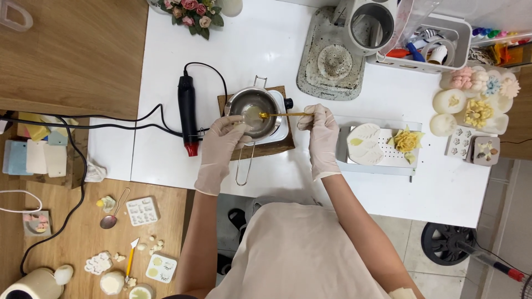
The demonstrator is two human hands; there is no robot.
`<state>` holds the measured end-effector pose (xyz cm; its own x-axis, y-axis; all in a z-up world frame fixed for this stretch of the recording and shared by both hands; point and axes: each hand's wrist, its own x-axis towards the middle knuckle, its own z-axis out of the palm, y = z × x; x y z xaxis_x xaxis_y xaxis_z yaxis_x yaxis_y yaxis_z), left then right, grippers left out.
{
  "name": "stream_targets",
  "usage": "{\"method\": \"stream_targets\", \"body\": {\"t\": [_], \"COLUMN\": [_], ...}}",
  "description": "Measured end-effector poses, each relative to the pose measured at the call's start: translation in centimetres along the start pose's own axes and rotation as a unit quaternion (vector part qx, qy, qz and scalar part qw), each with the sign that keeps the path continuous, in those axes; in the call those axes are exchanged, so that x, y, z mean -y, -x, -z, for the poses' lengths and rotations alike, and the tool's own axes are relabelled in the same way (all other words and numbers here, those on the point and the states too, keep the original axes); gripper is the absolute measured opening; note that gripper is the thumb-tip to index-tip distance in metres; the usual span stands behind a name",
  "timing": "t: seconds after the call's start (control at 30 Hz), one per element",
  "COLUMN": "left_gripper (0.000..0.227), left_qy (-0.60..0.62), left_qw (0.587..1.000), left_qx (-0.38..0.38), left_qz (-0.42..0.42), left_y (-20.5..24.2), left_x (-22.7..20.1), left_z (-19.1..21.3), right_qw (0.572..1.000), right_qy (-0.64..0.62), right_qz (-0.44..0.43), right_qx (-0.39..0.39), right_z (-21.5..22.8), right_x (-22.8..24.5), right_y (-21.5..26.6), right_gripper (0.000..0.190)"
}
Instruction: Assembling and dipping a yellow wax flower into molten wax to secure the petals.
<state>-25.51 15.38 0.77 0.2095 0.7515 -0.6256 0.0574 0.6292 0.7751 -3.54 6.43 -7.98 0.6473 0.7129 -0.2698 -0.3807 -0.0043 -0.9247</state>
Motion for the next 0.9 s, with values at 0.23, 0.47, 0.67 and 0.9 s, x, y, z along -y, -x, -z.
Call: {"method": "stream_targets", "body": {"t": [0.23,0.47,0.67,0.9], "left_gripper": [0.034,0.045,0.031,0.029], "left_qy": [-0.019,-0.026,-0.028,-0.062], "left_qw": [0.999,0.998,0.998,0.997], "left_qx": [0.019,0.042,0.053,0.042], "left_qz": [-0.019,-0.025,-0.014,-0.008], "left_y": [-1.6,-2.5,-3.1,-2.9], "left_x": [1.3,2.0,2.6,2.5], "left_z": [0.9,1.0,1.8,1.9], "right_qw": [1.0,1.0,1.0,1.0], "right_qy": [-0.001,-0.002,-0.001,-0.007], "right_qz": [0.005,0.006,-0.001,-0.007], "right_qx": [-0.007,-0.009,-0.019,-0.022], "right_z": [-0.5,-0.2,0.0,-0.3], "right_x": [1.3,0.9,0.7,0.9], "right_y": [0.8,0.9,1.0,1.0], "right_gripper": [0.032,0.031,0.03,0.03]}}
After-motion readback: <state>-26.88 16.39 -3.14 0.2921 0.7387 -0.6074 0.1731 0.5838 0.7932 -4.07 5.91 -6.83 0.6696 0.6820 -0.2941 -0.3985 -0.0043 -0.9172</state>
